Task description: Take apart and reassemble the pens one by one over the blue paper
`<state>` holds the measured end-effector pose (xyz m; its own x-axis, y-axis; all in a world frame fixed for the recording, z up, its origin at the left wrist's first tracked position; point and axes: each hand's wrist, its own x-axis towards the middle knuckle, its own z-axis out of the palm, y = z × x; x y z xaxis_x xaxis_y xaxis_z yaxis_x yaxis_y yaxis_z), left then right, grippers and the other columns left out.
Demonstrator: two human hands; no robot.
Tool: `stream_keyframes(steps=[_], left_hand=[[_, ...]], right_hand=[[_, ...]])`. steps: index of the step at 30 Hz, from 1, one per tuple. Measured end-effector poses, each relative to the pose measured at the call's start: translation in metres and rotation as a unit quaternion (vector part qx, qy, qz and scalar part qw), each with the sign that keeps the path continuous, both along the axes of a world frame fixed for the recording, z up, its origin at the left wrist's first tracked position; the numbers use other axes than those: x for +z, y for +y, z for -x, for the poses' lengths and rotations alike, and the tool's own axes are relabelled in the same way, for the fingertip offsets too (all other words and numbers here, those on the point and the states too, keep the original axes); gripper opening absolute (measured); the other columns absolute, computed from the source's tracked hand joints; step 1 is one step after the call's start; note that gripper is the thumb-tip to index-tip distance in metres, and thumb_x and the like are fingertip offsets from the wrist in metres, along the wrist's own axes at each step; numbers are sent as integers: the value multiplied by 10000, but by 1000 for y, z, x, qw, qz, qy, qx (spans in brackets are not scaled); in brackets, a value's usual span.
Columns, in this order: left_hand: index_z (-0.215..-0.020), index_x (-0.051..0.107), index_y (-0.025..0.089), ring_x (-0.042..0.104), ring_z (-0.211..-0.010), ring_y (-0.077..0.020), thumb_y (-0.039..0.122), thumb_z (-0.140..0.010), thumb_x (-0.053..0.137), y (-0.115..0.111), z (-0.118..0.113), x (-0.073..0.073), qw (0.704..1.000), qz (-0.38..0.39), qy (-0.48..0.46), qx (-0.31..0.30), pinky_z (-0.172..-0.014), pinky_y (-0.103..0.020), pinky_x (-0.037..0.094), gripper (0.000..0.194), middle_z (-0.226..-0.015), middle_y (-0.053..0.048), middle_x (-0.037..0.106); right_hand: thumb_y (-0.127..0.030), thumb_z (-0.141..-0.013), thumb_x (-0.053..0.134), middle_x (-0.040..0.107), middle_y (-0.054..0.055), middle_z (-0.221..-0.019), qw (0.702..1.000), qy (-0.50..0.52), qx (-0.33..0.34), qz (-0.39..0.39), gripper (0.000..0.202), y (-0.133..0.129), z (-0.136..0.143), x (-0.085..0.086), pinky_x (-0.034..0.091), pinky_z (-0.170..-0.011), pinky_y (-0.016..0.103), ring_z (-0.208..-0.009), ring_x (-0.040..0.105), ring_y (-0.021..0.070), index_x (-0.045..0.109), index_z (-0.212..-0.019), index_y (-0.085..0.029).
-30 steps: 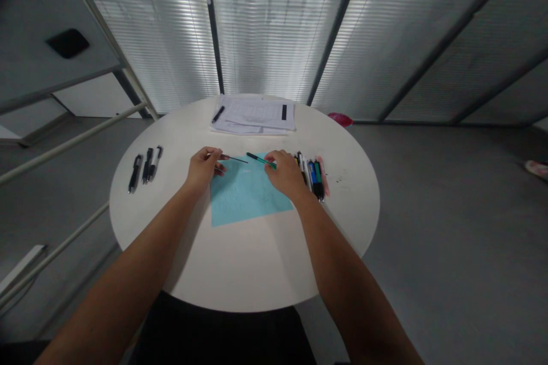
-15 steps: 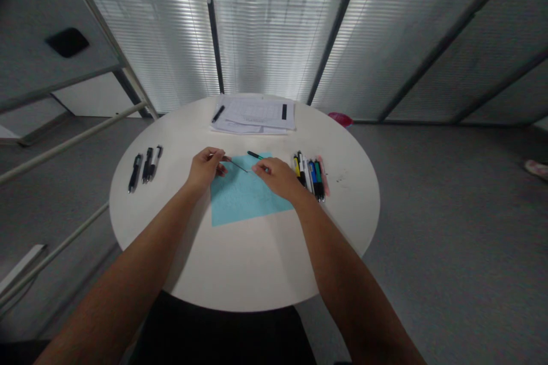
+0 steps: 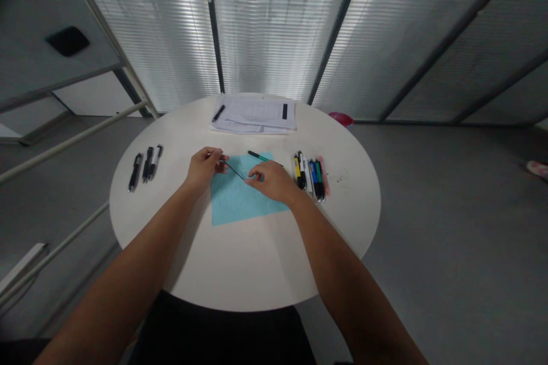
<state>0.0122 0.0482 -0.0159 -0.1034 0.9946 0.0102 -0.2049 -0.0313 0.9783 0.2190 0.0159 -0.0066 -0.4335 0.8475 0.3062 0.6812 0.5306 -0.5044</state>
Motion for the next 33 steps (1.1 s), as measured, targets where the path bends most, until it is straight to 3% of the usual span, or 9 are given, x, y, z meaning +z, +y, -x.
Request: stream_keyframes(steps=[5, 9, 14, 19, 24, 29, 33], left_hand=[[-821, 537, 150, 598, -513, -111, 305, -803, 652, -2, 1, 4, 999, 22, -37, -9, -520, -283, 524, 194, -712, -40, 648], [-824, 544, 148, 596, -520, -107, 284, -803, 657, -4, 1, 6, 997, 32, -68, -22, -521, -272, 521, 178, -714, -44, 646], [-827, 560, 136, 585, -504, -102, 251, -799, 648, -6, 0, 8, 993, 38, -92, -60, -480, -242, 495, 147, -693, -35, 638], [-834, 563, 136, 579, -497, -99, 259, -773, 663, -6, 1, 7, 990, 34, -105, -92, -455, -223, 467, 170, -686, -26, 636], [-829, 567, 140, 566, -499, -90, 285, -738, 692, -7, 3, 7, 988, 29, -109, -106, -455, -213, 446, 211, -682, -20, 632], [-822, 563, 145, 563, -506, -89, 303, -715, 711, -9, 2, 10, 987, 32, -109, -110, -450, -210, 422, 241, -681, -19, 627], [-817, 561, 144, 553, -497, -89, 287, -713, 698, -10, 2, 12, 987, 36, -114, -111, -444, -209, 410, 223, -660, -14, 617]], right_hand=[[-281, -801, 663, 645, 3, -721, 1000, -16, 9, -3, 55, 2, -2, -4, 416, -733, 323, -729, 543, 163, 691, -817, -236], [-286, -803, 665, 641, 6, -738, 1000, -6, -20, 7, 160, 4, -3, -5, 413, -696, 310, -733, 541, 169, 680, -953, -233], [-275, -837, 630, 641, 19, -765, 999, -22, -36, -9, 116, 4, -5, -5, 405, -713, 308, -757, 542, 171, 679, -928, -223], [-261, -842, 625, 641, 23, -787, 998, -20, -57, -11, 207, 5, -6, -6, 400, -714, 294, -763, 536, 169, 662, -1041, -215], [-266, -851, 608, 633, 27, -781, 998, -46, -44, -23, 97, 6, -8, -8, 392, -724, 291, -772, 529, 169, 686, -881, -217], [-260, -842, 616, 634, 27, -783, 997, -59, -55, -15, 136, 5, -7, -8, 389, -731, 290, -765, 525, 164, 691, -946, -215], [-260, -851, 599, 638, 33, -801, 996, -71, -53, -15, 108, 5, -8, -7, 390, -745, 286, -780, 532, 161, 694, -858, -209]])
